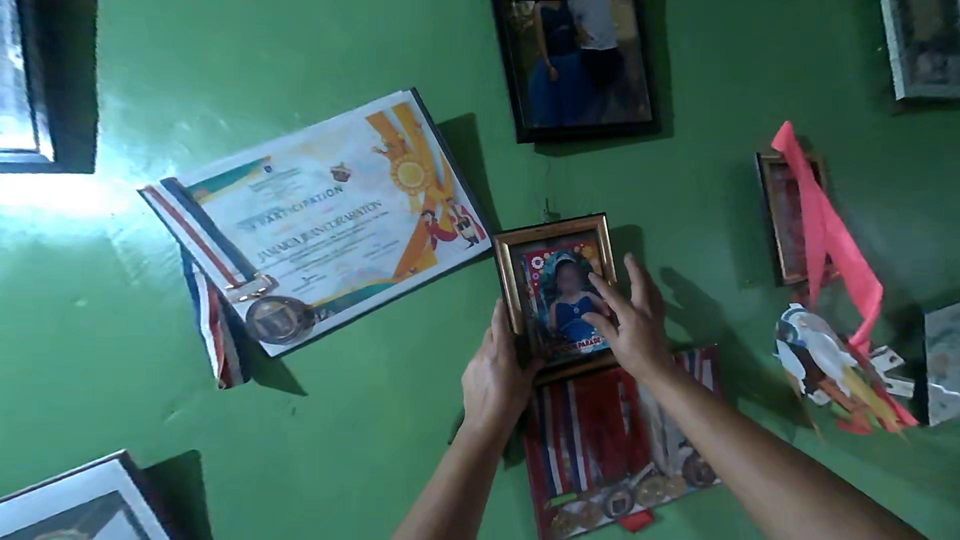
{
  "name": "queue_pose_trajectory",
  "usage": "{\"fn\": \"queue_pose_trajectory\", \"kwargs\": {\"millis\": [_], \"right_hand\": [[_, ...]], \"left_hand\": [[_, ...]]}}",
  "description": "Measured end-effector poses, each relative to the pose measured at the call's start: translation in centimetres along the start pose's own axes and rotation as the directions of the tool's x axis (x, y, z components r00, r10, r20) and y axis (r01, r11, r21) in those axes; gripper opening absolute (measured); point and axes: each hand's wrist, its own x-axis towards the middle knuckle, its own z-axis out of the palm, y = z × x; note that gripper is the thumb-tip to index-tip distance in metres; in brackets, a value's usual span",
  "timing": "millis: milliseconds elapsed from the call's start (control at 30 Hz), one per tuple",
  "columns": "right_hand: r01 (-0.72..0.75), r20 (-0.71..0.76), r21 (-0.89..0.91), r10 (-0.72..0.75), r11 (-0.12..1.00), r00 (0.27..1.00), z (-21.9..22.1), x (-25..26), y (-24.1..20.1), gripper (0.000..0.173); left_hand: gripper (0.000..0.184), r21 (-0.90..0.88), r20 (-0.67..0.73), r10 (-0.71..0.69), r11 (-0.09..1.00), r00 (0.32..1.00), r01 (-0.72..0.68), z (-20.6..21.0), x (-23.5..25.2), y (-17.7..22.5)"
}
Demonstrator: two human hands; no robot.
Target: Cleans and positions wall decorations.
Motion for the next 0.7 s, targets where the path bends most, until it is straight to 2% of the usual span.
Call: {"fn": "queue_pose_trajectory", "kwargs": {"millis": [333,400,500,600,700], "right_hand": [[0.008,0.003,-0.051,-0.008,0.999,1.000,0.4,-1.8,0.0,0.053],[0.051,0.019,-0.092,-0.050,0.994,0.999,0.2,-1.6,-0.3,0.053],[0.150,0.117,-0.164,-0.132,0.975,0.984,-0.3,-0.9,-0.4,0.055],[0.222,0.135,-0.136,-0.204,0.965,0.970,-0.5,0.4,-0.2,0.067],[0.265,0.242,-0.129,-0.229,0.956,0.943,-1.6,2.9,-0.7,0.098]], "left_hand": [[0.103,-0.029,0.021,-0.004,1.000,1.000,0.004,-0.3,-0.1,0.3],[0.103,-0.039,0.029,-0.007,0.999,1.000,0.008,-0.3,0.0,0.1],[0.099,-0.060,0.049,0.003,0.998,0.999,0.000,-0.6,0.2,-0.1],[0.095,-0.072,0.039,0.000,0.997,0.999,0.003,-0.6,0.1,-0.1],[0.097,-0.070,0.026,-0.005,0.998,1.000,0.007,-0.3,0.1,-0.2]]}}
